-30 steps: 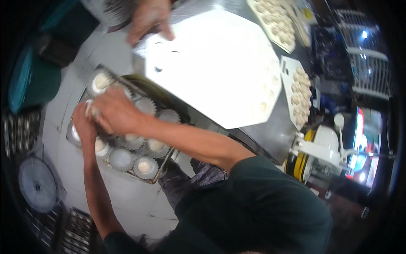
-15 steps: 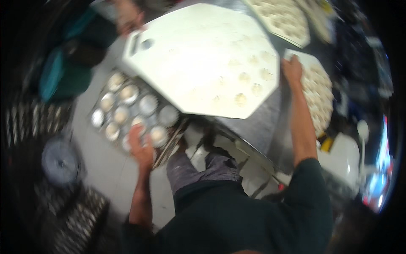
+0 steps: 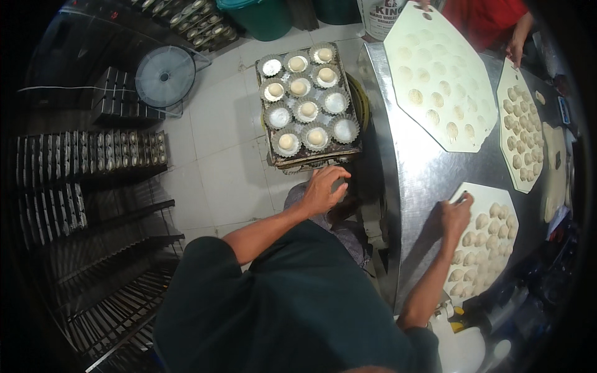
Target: The person operates a dough-cutting machine to divide dough, places the dough balls into metal cups on a tray, and then loads the tray into a rack.
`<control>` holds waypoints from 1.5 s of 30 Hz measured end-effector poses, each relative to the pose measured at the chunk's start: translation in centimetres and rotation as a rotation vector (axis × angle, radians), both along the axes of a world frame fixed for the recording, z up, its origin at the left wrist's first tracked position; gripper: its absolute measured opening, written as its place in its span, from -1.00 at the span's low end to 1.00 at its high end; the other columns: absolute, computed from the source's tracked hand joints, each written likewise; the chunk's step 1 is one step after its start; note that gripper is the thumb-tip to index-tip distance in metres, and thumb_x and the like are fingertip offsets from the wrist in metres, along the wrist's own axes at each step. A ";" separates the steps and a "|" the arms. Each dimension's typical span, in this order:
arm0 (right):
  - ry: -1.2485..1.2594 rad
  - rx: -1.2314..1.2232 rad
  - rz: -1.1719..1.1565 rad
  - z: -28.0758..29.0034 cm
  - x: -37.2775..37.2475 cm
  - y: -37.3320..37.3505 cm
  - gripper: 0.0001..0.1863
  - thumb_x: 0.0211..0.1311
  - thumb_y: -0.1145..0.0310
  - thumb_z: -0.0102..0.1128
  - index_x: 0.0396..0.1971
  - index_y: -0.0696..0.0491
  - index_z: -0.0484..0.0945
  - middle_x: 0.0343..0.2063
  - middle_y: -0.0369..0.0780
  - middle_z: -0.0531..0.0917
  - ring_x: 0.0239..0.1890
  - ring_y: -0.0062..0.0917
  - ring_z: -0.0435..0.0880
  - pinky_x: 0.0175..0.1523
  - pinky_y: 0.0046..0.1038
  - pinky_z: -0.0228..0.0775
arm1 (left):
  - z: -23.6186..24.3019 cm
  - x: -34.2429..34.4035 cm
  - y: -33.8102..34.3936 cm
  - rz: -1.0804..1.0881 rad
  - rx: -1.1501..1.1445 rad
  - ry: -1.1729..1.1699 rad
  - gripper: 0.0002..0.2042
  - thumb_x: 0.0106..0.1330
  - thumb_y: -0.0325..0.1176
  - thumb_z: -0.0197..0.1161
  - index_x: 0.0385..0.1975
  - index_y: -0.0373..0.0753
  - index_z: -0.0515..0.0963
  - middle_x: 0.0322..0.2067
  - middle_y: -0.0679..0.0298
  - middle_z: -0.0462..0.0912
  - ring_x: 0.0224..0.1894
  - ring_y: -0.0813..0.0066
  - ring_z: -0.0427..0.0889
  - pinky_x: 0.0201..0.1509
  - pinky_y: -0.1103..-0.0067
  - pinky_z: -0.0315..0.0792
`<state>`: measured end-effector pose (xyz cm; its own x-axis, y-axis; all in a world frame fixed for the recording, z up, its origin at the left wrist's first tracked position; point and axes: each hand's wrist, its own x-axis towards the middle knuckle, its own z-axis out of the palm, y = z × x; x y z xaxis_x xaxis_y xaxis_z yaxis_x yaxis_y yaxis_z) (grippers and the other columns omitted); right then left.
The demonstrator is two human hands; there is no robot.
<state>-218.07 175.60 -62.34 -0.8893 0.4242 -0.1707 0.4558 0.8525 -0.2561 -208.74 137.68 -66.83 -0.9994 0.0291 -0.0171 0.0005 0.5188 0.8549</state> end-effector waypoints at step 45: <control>1.262 -0.527 -2.338 -7.0 67.4 -28.5 -0.56 0.33 0.00 0.30 0.00 0.04 0.62 -0.29 -0.30 0.68 -0.50 -0.60 0.52 -0.51 -0.51 0.15 | 0.8 16.6 9.1 -0.548 0.679 -1.577 -0.31 0.57 0.20 -0.22 0.52 -0.14 0.03 0.50 0.21 0.16 0.52 0.18 0.16 0.55 0.21 0.08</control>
